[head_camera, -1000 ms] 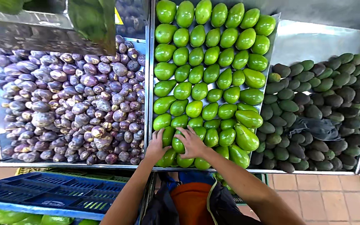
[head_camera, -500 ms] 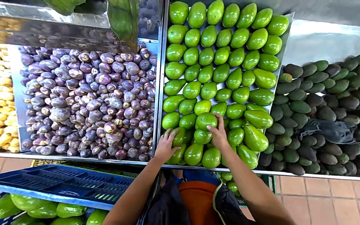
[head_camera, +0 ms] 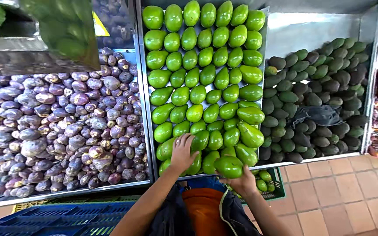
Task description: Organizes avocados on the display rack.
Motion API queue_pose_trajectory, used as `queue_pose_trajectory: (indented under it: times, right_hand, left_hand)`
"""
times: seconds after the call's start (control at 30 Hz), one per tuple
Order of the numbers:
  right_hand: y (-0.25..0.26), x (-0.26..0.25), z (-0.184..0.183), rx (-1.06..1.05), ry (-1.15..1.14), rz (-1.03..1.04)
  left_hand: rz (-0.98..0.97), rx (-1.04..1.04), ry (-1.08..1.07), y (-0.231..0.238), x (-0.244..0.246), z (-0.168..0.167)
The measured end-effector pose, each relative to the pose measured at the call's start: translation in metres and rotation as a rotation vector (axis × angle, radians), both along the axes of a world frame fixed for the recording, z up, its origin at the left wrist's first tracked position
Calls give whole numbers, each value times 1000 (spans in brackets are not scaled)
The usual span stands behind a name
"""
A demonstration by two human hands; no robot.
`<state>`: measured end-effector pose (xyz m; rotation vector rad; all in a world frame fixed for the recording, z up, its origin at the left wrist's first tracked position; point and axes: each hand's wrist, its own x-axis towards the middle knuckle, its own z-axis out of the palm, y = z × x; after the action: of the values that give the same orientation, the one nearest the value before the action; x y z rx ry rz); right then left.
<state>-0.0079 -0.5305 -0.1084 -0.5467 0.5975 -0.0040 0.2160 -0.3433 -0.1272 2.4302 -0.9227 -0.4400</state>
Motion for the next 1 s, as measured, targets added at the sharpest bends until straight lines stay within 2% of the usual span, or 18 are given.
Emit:
queue_pose_trajectory:
  times: [0.13,0.23,0.33,0.43,0.57,0.8,1.0]
  right_hand:
    - [17,-30,-14,-107,0,94]
    - [24,-45,-17,-263,-27,249]
    - [26,-46,-16,-411,-26,403]
    - [24,-42,-17,-499,-70,459]
    - [16,-38,-17,-598,-3,428]
    - [13,-39,-42,-885,116,474]
    - [26,-35,-42,-1067,117,568]
  left_hand:
    - [-82,119,125,-46,-4,-10]
    - [-53,161,188,-53,-6,-18]
    - [-48,180,148,-57,-4,-28]
    - [-39,155,136,-57,0,-24]
    - [67,65,61,-28,19,-4]
    - [293,21,80,73,43,7]
    - [255,30,51,75,22,9]
